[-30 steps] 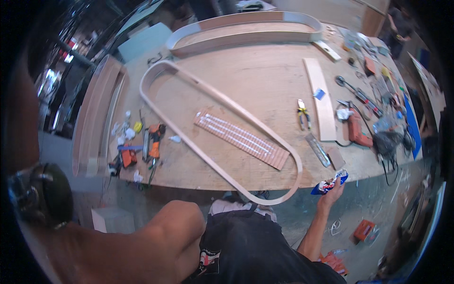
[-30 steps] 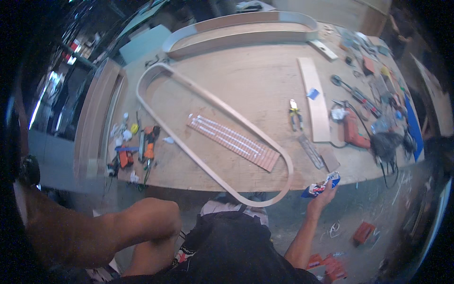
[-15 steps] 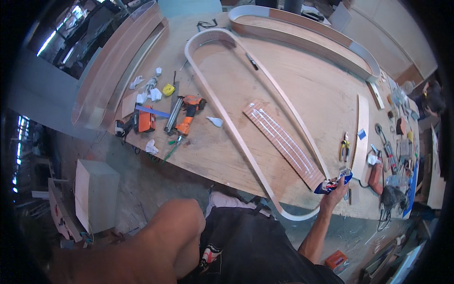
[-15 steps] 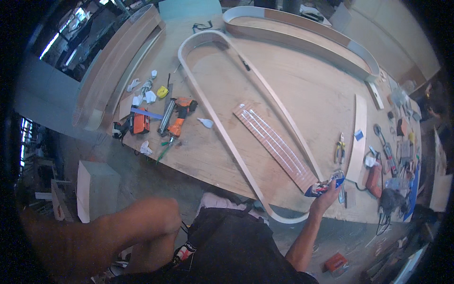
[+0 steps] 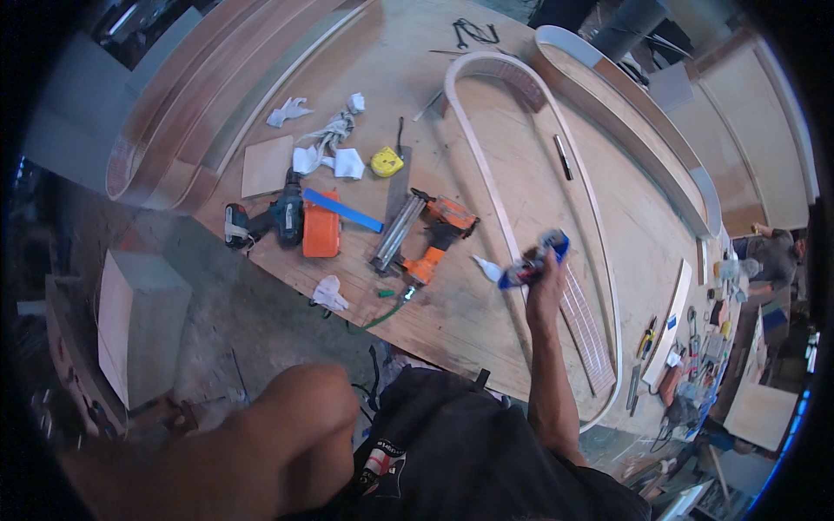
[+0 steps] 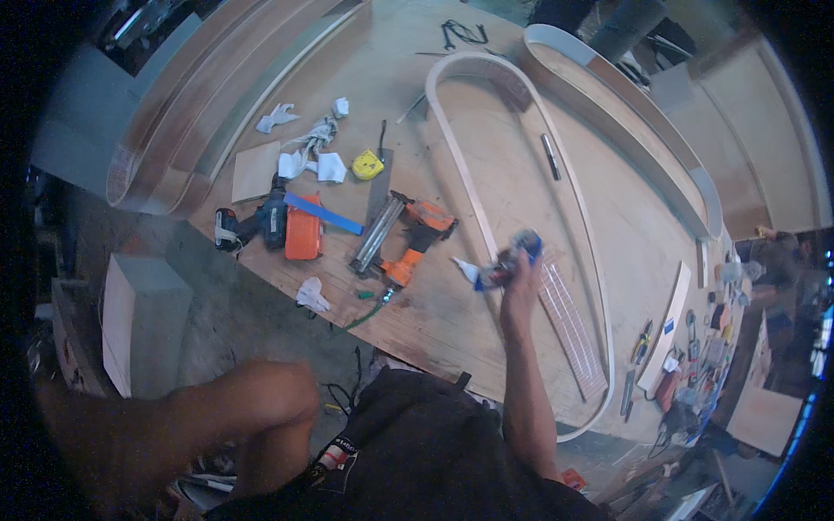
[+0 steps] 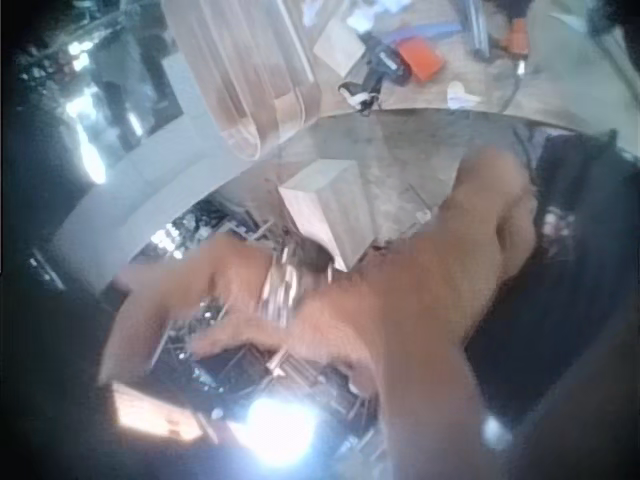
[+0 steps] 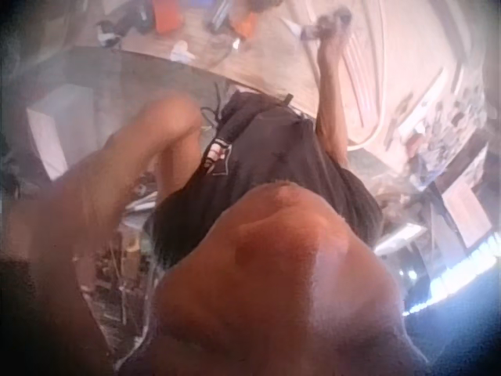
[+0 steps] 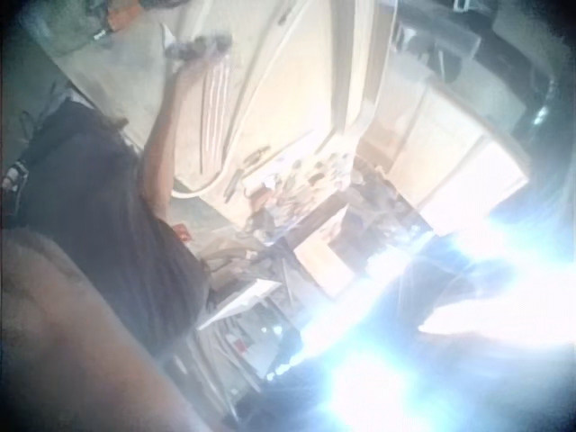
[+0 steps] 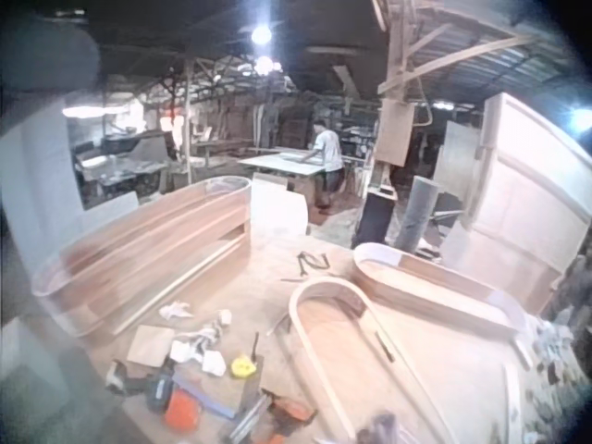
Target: The person assembles a curved wooden frame by applying glue to a long wooden strip and attaching it to a pre-shaped frame. They use a nail gun to secure the strip and a flexible ruler to measure and align the components.
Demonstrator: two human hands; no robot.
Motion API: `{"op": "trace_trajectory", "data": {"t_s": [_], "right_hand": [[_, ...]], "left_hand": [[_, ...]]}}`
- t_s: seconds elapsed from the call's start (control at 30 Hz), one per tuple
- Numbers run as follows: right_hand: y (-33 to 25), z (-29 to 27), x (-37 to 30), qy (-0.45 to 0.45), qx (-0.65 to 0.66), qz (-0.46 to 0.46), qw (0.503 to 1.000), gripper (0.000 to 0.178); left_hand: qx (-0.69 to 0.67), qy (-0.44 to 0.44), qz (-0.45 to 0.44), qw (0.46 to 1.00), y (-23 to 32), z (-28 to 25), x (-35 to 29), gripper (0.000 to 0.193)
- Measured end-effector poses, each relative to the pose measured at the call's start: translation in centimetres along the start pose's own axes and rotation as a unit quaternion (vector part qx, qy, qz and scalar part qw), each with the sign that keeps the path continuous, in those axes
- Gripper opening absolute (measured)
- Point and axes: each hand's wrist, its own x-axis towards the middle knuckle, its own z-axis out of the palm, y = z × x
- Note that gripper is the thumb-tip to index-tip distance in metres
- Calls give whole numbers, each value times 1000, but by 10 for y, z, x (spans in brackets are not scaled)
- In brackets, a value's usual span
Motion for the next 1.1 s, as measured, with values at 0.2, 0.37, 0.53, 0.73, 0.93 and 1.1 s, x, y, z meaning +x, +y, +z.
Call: {"op": "trace_trajectory", "data": {"t_s": [0.2, 0.37, 0.53, 0.73, 0.93, 1.1], "right_hand": [[3, 184, 47, -186, -85, 22, 979, 38], [60, 276, 78, -323, -114, -31, 939, 30], [118, 314, 98, -347, -235, -87, 904, 37], [66, 264, 55, -242, -279, -227, 901, 62], [109, 128, -26, 10, -222, 40, 974, 56], [114, 109, -49, 28, -178, 60, 982, 53]], "left_hand": [[201, 329, 4, 923, 6, -150, -42, 97], [528, 478, -212, 669, -24, -259, -218, 12], [489, 412, -362, 678, -78, -226, -265, 12], [449, 333, -388, 733, -137, -219, -273, 11], [448, 244, -376, 773, -149, -263, -260, 19], [436, 143, -342, 820, -171, -268, -213, 28]]}}
